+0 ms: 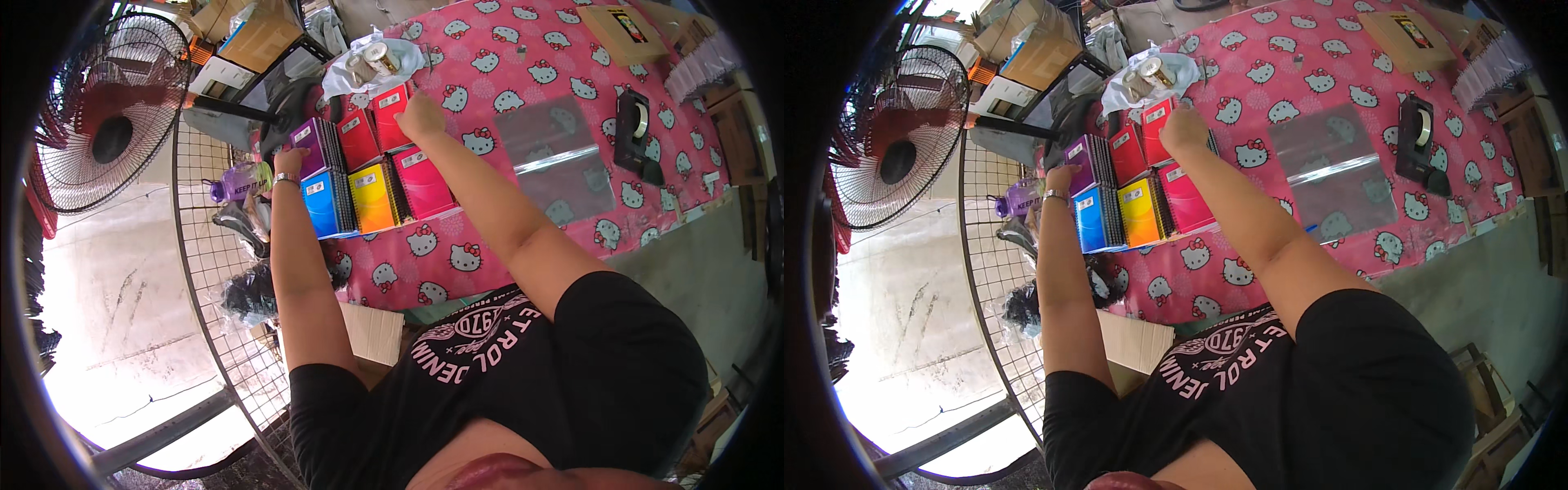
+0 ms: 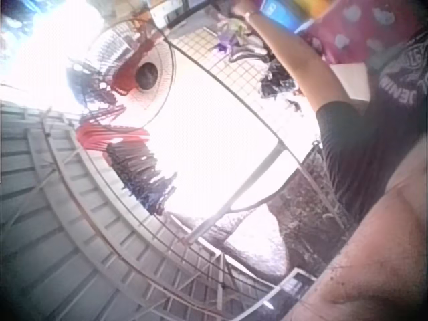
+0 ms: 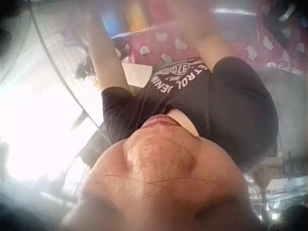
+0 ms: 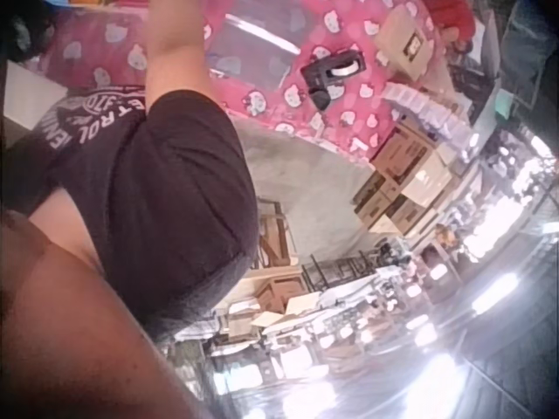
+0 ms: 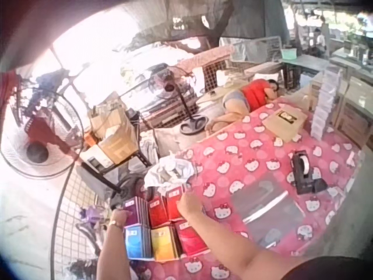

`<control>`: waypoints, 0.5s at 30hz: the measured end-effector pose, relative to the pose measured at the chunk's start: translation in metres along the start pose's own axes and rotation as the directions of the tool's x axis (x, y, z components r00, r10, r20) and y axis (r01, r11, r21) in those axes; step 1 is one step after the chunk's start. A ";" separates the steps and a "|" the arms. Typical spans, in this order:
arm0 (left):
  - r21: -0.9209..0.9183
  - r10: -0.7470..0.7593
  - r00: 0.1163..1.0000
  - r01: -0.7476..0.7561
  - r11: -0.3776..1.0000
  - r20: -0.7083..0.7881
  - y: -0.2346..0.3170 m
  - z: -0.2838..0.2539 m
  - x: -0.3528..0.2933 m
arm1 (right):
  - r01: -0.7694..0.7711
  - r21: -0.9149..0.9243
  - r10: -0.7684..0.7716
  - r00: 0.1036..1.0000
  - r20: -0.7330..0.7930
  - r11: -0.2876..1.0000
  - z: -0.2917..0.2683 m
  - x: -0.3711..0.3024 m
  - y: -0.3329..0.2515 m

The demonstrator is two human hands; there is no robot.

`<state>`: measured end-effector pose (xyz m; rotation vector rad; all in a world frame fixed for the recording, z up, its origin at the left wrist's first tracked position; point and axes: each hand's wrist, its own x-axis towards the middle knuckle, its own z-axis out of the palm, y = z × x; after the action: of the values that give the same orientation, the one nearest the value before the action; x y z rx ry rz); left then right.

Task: The person places small notebooks into plastic bags, seals the bags with tape, and organizes the notebooks by color in a cardboard box.

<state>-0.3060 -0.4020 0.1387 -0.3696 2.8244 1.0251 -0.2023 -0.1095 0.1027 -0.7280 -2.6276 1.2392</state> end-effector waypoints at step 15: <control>-0.884 -0.079 0.995 -0.010 0.468 -0.053 0.002 -0.020 -0.116 | -0.181 -0.138 0.180 0.984 -0.017 0.974 0.010 0.000 -0.038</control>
<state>-0.1950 -0.3920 0.1771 -0.5411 2.0171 2.4722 -0.2198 -0.1367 0.1253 -1.0118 -2.7164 1.1015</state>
